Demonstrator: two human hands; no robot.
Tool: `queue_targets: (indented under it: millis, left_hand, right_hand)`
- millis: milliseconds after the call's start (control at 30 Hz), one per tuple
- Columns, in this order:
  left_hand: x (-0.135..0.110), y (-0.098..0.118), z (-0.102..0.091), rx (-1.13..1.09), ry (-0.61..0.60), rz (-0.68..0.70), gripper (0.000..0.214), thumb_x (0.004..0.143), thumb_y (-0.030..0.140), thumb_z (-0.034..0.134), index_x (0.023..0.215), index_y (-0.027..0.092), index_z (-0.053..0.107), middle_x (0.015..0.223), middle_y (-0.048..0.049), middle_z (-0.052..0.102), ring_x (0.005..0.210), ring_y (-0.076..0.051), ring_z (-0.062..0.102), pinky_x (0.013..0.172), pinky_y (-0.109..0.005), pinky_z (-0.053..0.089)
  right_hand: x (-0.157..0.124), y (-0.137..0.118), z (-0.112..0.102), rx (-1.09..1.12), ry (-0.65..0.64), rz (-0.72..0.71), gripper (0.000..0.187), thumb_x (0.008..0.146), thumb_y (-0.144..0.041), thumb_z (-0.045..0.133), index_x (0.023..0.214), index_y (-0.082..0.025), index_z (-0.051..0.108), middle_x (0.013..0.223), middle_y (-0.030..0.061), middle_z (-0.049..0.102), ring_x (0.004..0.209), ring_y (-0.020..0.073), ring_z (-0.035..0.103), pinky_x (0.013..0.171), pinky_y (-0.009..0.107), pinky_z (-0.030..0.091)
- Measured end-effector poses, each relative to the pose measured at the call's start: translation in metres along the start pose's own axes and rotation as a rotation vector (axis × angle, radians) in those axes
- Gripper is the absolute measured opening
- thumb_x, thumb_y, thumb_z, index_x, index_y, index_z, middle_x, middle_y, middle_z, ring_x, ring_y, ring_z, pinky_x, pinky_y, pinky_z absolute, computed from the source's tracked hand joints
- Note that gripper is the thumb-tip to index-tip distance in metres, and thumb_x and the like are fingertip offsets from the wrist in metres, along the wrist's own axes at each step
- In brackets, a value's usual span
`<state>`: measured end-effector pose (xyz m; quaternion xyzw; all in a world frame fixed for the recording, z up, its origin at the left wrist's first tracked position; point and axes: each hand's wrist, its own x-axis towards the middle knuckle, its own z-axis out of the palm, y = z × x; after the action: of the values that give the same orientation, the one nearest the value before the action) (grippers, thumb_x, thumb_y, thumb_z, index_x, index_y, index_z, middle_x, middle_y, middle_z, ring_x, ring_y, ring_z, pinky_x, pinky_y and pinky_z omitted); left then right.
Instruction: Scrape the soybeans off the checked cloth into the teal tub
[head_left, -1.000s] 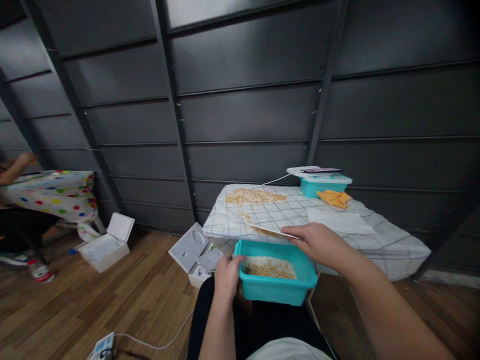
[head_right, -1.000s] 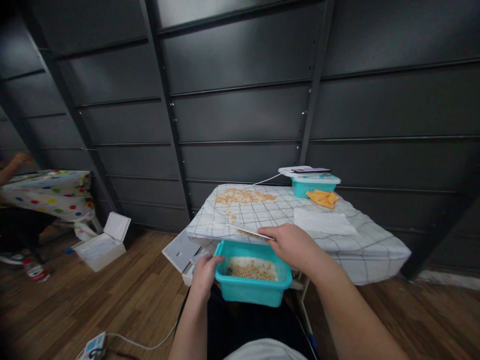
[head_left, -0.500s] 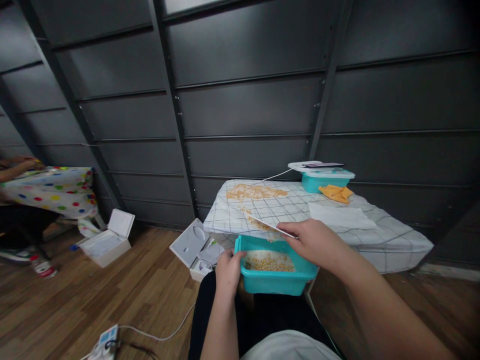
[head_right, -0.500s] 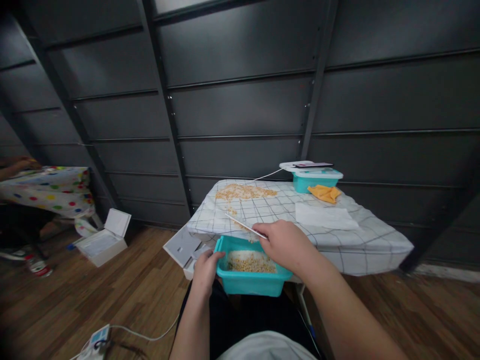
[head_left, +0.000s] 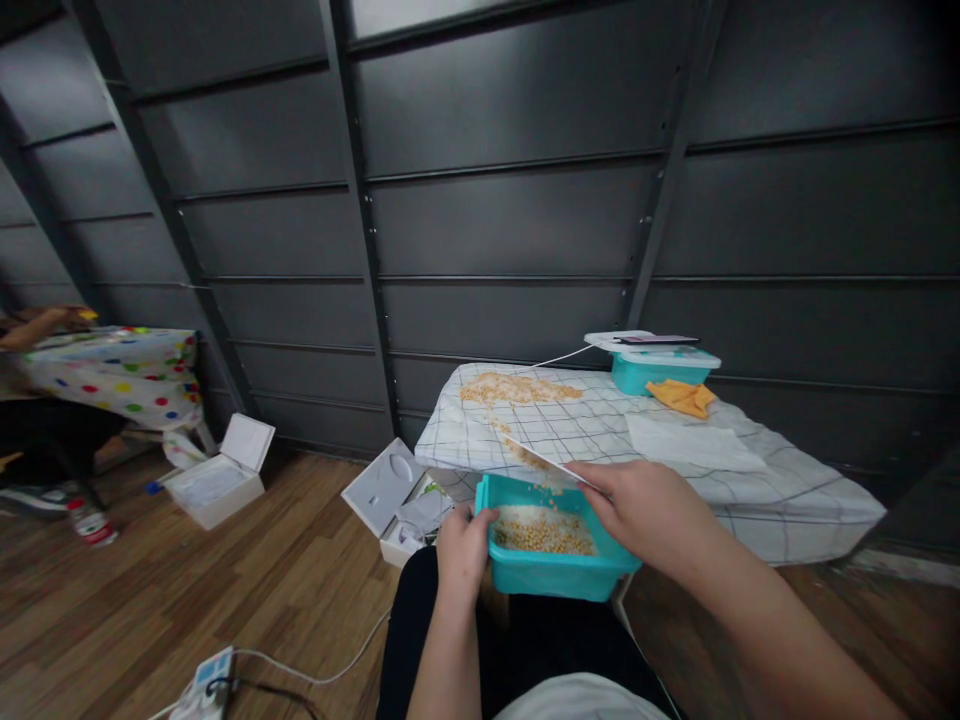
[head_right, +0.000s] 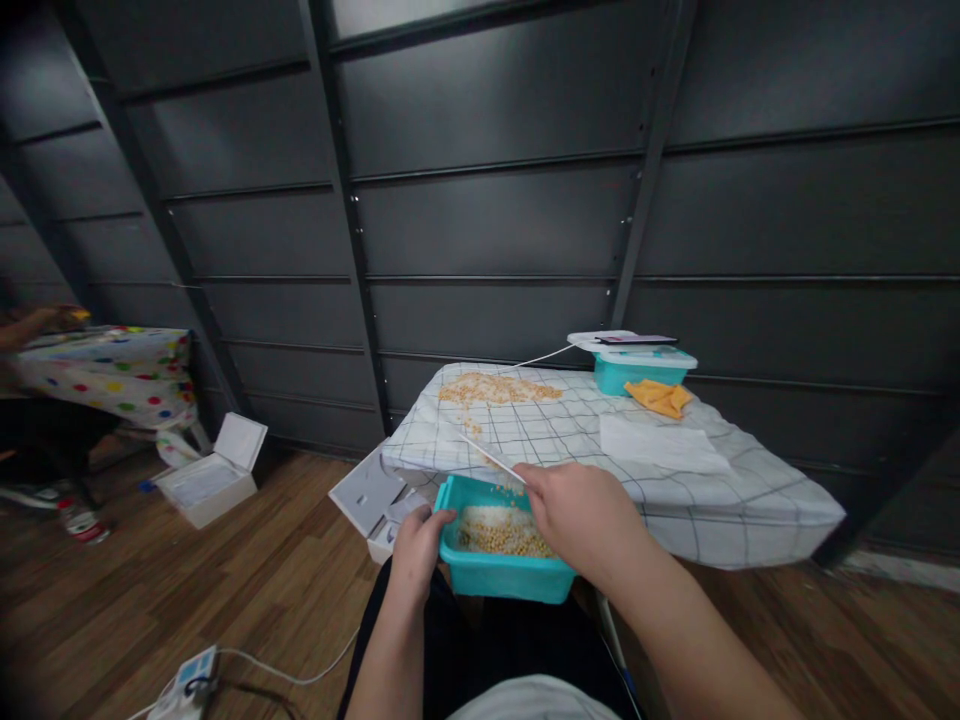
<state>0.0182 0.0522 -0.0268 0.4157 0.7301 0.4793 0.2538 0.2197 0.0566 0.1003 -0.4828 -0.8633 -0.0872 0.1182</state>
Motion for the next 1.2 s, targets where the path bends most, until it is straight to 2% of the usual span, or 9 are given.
queue_targets:
  millis: [200, 367, 467, 600, 733, 967, 1100, 1200]
  left_hand:
    - [-0.001, -0.001, -0.002, -0.038, -0.047, 0.001, 0.019, 0.072, 0.036, 0.053, 0.067, 0.019, 0.061, 0.069, -0.0037, 0.065, 0.073, -0.022, 0.060, 0.061, -0.029, 0.036]
    - [-0.003, -0.001, -0.004, -0.057, -0.049, 0.000, 0.021, 0.072, 0.037, 0.052, 0.071, 0.019, 0.062, 0.075, -0.0049, 0.067, 0.079, -0.023, 0.060, 0.064, -0.029, 0.036]
    - [-0.001, -0.003, -0.004, -0.071, -0.059, 0.000, 0.022, 0.072, 0.037, 0.050, 0.072, 0.019, 0.062, 0.074, -0.0037, 0.066, 0.077, -0.023, 0.060, 0.063, -0.029, 0.036]
    - [0.002, -0.008, -0.002, -0.082, -0.069, 0.010, 0.021, 0.071, 0.037, 0.050, 0.071, 0.020, 0.061, 0.074, -0.0032, 0.066, 0.075, -0.022, 0.059, 0.063, -0.029, 0.037]
    - [0.002, -0.009, -0.001, -0.099, -0.068, 0.027, 0.019, 0.072, 0.036, 0.049, 0.070, 0.020, 0.060, 0.073, -0.0029, 0.066, 0.076, -0.022, 0.059, 0.065, -0.029, 0.038]
    - [0.002, -0.011, -0.001, -0.112, -0.061, 0.023, 0.020, 0.072, 0.036, 0.050, 0.073, 0.020, 0.062, 0.077, -0.0037, 0.067, 0.080, -0.023, 0.060, 0.068, -0.030, 0.040]
    - [0.003, -0.010, 0.000, -0.102, -0.059, 0.021, 0.020, 0.071, 0.037, 0.051, 0.071, 0.020, 0.061, 0.074, -0.0031, 0.066, 0.078, -0.023, 0.060, 0.067, -0.030, 0.040]
    - [0.003, -0.009, -0.002, -0.102, -0.055, 0.018, 0.021, 0.071, 0.038, 0.051, 0.070, 0.020, 0.061, 0.073, -0.0030, 0.066, 0.079, -0.023, 0.060, 0.067, -0.030, 0.039]
  right_hand:
    - [0.004, 0.014, -0.007, 0.023, 0.093, 0.061, 0.034, 0.087, -0.028, 0.046, 0.114, -0.029, 0.068, 0.098, 0.0055, 0.073, 0.088, 0.0278, 0.067, 0.077, 0.038, 0.050]
    - [0.046, 0.023, -0.011, 0.116, 0.211, 0.024, 0.032, 0.089, -0.029, 0.046, 0.110, -0.024, 0.069, 0.109, 0.0069, 0.070, 0.098, 0.0281, 0.064, 0.085, 0.039, 0.048]
    - [0.090, 0.023, 0.002, 0.219, 0.242, -0.065, 0.033, 0.089, -0.025, 0.045, 0.112, -0.019, 0.068, 0.115, 0.0082, 0.067, 0.104, 0.0253, 0.062, 0.089, 0.036, 0.046]
    - [0.145, 0.024, 0.032, 0.308, 0.228, -0.075, 0.034, 0.089, -0.018, 0.044, 0.116, -0.013, 0.064, 0.115, 0.0120, 0.067, 0.104, 0.0230, 0.061, 0.091, 0.032, 0.043]
    - [0.179, 0.027, 0.055, 0.343, 0.230, -0.090, 0.037, 0.088, -0.012, 0.040, 0.119, -0.011, 0.060, 0.119, 0.0129, 0.064, 0.107, 0.0211, 0.059, 0.093, 0.030, 0.041]
    - [0.200, 0.026, 0.072, 0.408, 0.126, -0.239, 0.038, 0.077, -0.002, 0.044, 0.107, -0.013, 0.065, 0.115, 0.0093, 0.066, 0.106, 0.0191, 0.058, 0.093, 0.028, 0.040]
    - [0.198, 0.033, 0.069, 0.446, 0.055, -0.325, 0.035, 0.071, 0.000, 0.044, 0.095, -0.012, 0.067, 0.100, 0.0079, 0.070, 0.094, 0.0177, 0.061, 0.086, 0.026, 0.043]
    - [0.194, 0.041, 0.064, 0.471, 0.032, -0.362, 0.034, 0.070, -0.002, 0.044, 0.092, -0.013, 0.067, 0.097, 0.0066, 0.070, 0.093, 0.0174, 0.061, 0.085, 0.025, 0.043]
